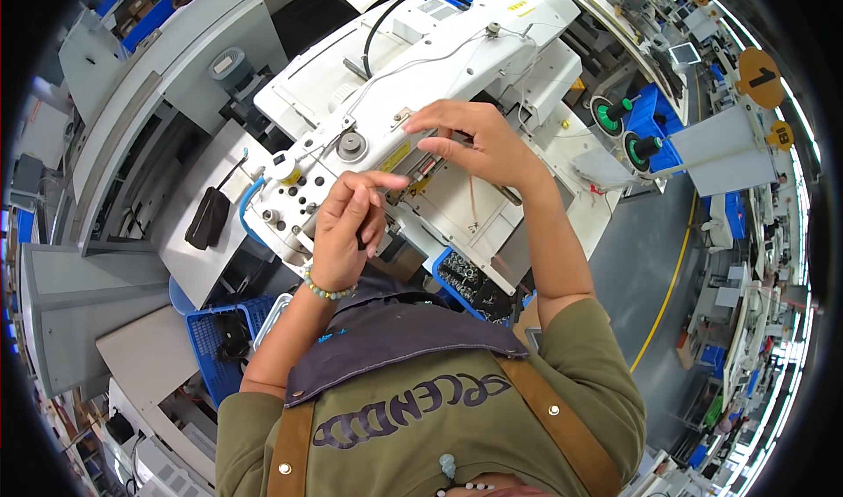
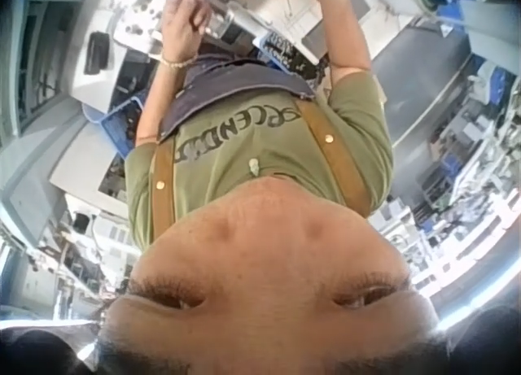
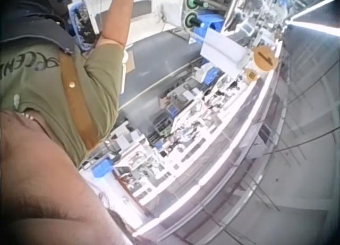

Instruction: The recorder is threading and using an industrial sewing machine to sew leather components.

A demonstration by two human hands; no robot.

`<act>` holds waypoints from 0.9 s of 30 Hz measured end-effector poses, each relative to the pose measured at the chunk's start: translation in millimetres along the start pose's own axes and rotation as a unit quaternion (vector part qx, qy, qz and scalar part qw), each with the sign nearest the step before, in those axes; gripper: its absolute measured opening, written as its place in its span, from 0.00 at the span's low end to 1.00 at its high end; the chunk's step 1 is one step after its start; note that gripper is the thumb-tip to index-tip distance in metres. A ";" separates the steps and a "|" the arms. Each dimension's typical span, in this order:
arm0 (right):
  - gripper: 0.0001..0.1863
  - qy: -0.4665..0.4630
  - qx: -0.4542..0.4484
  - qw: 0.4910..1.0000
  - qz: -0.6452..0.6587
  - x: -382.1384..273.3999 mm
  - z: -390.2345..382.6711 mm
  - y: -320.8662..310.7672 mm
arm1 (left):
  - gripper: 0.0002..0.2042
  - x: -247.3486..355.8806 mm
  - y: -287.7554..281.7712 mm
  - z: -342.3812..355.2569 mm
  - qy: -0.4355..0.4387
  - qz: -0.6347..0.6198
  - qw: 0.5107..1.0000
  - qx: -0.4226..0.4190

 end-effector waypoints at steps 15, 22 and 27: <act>0.04 0.005 -0.166 0.986 -0.027 -11.3 13.6 34.6 | 0.10 53.7 -73.8 -110.4 -0.119 -0.164 0.979 -0.005; 0.06 0.064 -0.102 0.990 -0.072 24.3 64.2 54.0 | 0.08 35.4 -87.2 -117.0 -0.069 -0.044 0.988 0.134; 0.09 0.120 -0.102 0.982 -0.108 40.1 75.0 72.2 | 0.09 27.1 -86.5 -117.2 -0.098 0.049 0.981 0.161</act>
Point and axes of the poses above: each hand's wrist, its own z-axis towards the middle knuckle, its own y-axis out of the palm, x = y × z, the point moved 4 cm from there along z, towards the middle knuckle, and after that the axes turned 2 degrees about x, right-handed, at the moved point
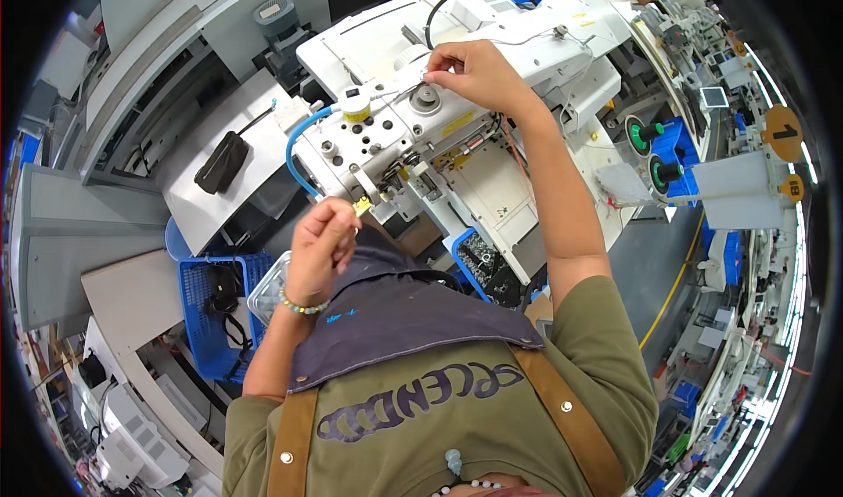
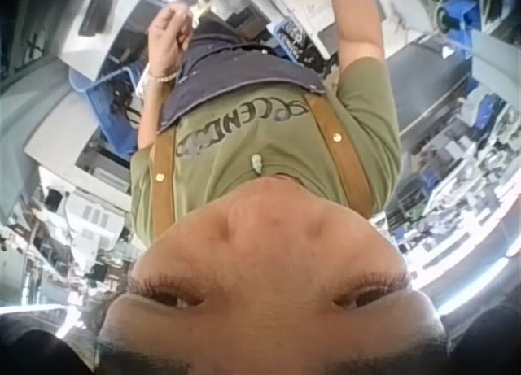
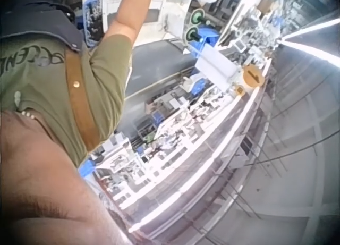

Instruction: The recorder is threading and using an industrial sewing machine to sew leather components.

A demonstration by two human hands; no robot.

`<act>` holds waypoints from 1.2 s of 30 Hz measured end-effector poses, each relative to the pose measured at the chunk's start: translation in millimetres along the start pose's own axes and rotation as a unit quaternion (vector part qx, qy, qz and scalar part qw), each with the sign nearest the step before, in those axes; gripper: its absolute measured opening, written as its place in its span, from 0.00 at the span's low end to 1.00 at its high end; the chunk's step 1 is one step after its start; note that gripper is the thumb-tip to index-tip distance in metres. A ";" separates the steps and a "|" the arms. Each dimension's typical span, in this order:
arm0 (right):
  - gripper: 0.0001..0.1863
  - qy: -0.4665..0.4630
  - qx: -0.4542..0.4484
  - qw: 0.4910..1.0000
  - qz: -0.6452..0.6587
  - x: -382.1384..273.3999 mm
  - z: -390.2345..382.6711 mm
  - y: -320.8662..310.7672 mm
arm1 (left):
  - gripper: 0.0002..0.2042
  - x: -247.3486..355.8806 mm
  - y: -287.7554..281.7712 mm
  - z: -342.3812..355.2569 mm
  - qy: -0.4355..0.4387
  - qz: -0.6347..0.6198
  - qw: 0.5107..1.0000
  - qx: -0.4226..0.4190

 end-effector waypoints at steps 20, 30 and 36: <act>0.05 -0.104 0.107 0.968 -0.203 -74.8 -55.1 45.7 | 0.09 -70.6 55.2 17.0 -0.102 -0.043 0.990 -0.085; 0.07 0.023 0.222 0.962 -0.156 -58.6 -40.7 17.3 | 0.09 -73.6 58.8 19.1 -0.121 -0.079 0.984 -0.105; 0.07 0.094 0.085 0.938 -0.324 -47.3 -45.9 16.4 | 0.08 -78.9 50.2 23.4 -0.163 -0.125 0.975 -0.088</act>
Point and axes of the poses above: each hand's wrist, its own z-axis towards the middle knuckle, its own y-axis out of the palm, x = y × z, the point moved 4 cm from there along z, towards the middle knuckle, and after that the axes turned 2 degrees about x, right-handed, at the moved point
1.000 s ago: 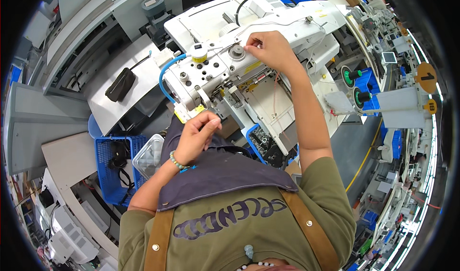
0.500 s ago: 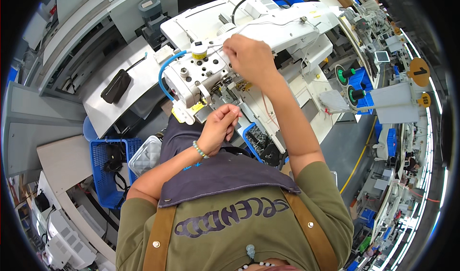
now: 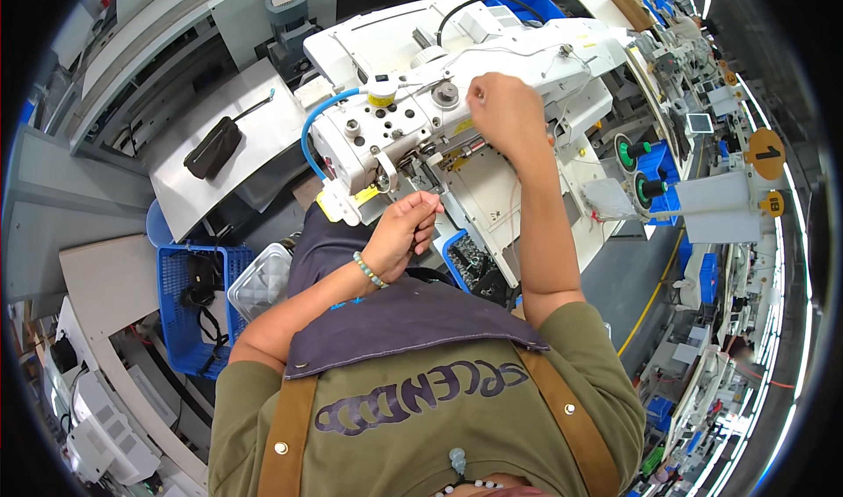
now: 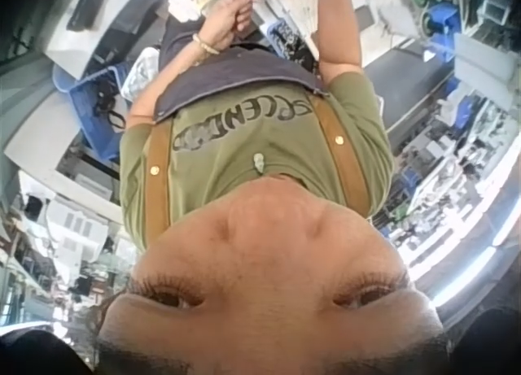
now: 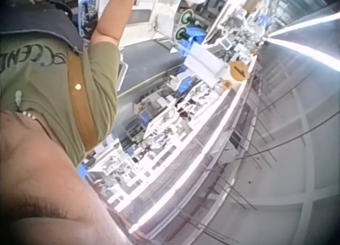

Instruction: The recorder is threading and using an industrial sewing machine to sew leather components.

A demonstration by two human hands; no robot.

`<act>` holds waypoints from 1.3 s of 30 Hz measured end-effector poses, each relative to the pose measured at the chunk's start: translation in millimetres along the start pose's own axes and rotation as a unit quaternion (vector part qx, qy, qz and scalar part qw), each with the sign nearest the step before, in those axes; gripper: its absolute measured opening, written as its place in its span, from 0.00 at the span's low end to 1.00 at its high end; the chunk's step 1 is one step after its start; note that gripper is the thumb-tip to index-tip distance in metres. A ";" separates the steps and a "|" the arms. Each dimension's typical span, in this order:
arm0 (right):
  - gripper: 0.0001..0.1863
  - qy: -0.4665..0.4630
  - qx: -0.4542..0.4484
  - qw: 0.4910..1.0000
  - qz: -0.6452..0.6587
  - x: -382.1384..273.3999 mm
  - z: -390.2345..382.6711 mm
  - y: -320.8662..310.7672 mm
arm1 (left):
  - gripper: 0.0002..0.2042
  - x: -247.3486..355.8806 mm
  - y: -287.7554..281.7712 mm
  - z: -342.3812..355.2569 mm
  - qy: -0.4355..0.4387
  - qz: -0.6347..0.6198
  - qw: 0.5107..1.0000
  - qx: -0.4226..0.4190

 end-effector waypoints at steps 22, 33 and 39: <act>0.04 -0.139 -0.010 0.990 -0.018 -15.1 -7.0 8.1 | 0.10 1.7 3.9 5.8 0.045 0.002 0.999 0.019; 0.03 -0.134 0.067 0.987 0.058 -30.3 -0.6 -5.6 | 0.11 4.6 7.3 6.6 0.072 0.010 0.997 0.030; 0.02 -0.073 0.059 0.995 -0.044 2.5 3.8 6.5 | 0.11 2.9 8.5 6.3 0.081 0.013 0.996 0.022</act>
Point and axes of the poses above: each hand's wrist, its own z-axis towards the middle knuckle, its own y-axis out of the palm, x = y × z, the point moved 4 cm from there along z, towards the middle knuckle, and after that the axes turned 2 degrees about x, right-handed, at the moved point
